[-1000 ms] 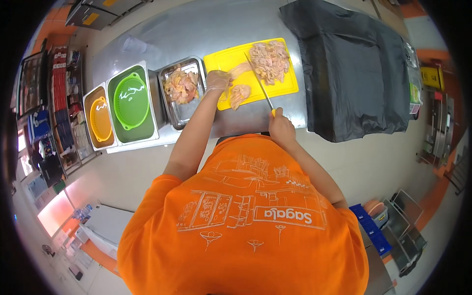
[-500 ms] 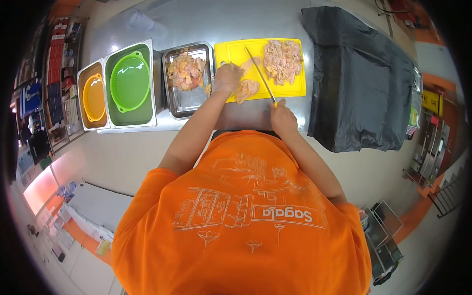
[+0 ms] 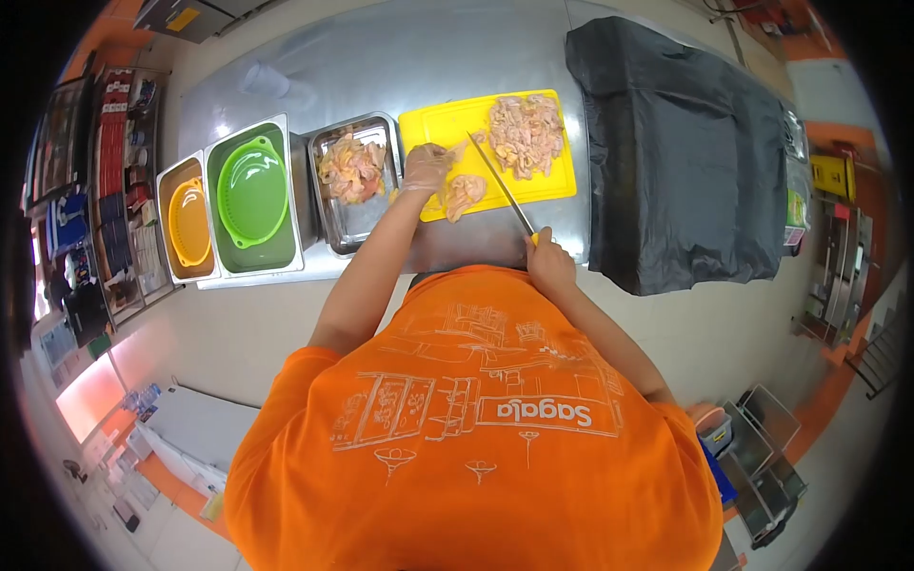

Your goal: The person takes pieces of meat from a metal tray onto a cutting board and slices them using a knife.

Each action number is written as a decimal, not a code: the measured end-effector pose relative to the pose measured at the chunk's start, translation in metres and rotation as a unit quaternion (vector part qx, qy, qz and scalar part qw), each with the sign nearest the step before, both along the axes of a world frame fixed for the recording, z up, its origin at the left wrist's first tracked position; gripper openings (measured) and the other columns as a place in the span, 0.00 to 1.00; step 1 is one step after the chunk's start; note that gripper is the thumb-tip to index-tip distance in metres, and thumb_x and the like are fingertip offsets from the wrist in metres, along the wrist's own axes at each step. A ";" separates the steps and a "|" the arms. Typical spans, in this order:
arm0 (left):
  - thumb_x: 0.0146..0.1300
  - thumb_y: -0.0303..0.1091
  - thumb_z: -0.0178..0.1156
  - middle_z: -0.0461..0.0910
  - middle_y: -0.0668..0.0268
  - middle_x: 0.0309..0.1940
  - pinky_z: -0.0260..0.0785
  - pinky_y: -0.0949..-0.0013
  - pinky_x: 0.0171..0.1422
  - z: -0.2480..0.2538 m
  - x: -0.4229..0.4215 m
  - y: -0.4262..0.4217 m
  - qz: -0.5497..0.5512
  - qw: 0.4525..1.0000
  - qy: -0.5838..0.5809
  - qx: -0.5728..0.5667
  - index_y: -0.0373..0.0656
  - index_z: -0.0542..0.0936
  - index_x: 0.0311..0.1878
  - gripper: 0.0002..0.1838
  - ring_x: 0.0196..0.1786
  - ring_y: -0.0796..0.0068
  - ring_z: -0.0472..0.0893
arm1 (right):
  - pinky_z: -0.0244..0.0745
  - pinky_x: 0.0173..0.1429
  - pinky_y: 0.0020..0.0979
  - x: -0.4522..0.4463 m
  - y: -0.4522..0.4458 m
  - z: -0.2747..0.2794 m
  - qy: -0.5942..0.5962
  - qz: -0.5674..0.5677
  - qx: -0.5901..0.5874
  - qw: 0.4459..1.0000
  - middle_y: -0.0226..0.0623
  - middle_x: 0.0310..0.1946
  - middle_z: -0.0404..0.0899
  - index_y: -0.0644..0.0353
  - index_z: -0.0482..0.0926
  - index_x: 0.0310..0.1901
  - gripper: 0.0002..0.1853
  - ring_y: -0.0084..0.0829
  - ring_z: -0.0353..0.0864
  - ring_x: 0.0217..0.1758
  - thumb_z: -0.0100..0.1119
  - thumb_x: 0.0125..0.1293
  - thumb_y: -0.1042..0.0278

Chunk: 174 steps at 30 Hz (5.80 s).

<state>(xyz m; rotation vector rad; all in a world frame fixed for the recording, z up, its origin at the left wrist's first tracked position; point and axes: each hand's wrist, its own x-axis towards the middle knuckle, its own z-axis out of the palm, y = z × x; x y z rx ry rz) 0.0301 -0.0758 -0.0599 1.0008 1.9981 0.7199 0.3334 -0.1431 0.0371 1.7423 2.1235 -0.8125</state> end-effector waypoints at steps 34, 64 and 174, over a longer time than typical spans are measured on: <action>0.67 0.56 0.62 0.89 0.53 0.38 0.81 0.55 0.52 0.013 0.013 0.015 -0.120 0.968 0.215 -0.057 0.43 0.90 0.38 0.24 0.44 0.51 0.89 | 0.83 0.46 0.56 -0.051 0.030 -0.012 0.028 0.023 0.033 0.999 0.60 0.36 0.86 0.68 0.70 0.50 0.22 0.61 0.88 0.40 0.49 0.80 0.51; 0.61 0.44 0.65 0.85 0.52 0.48 0.76 0.55 0.62 0.054 0.035 0.019 -0.508 0.818 0.271 -0.006 0.46 0.89 0.46 0.16 0.55 0.51 0.84 | 0.79 0.42 0.61 0.034 -0.015 0.015 0.065 -0.129 0.076 0.987 0.67 0.32 0.83 0.65 0.68 0.49 0.22 0.68 0.85 0.37 0.51 0.79 0.49; 0.61 0.42 0.71 0.88 0.48 0.36 0.80 0.58 0.52 0.043 0.046 -0.063 -0.107 0.991 0.064 -0.041 0.40 0.90 0.40 0.14 0.42 0.52 0.89 | 0.81 0.39 0.57 0.004 -0.039 -0.005 0.033 -0.018 0.011 0.999 0.60 0.30 0.84 0.67 0.68 0.49 0.22 0.61 0.86 0.34 0.49 0.80 0.50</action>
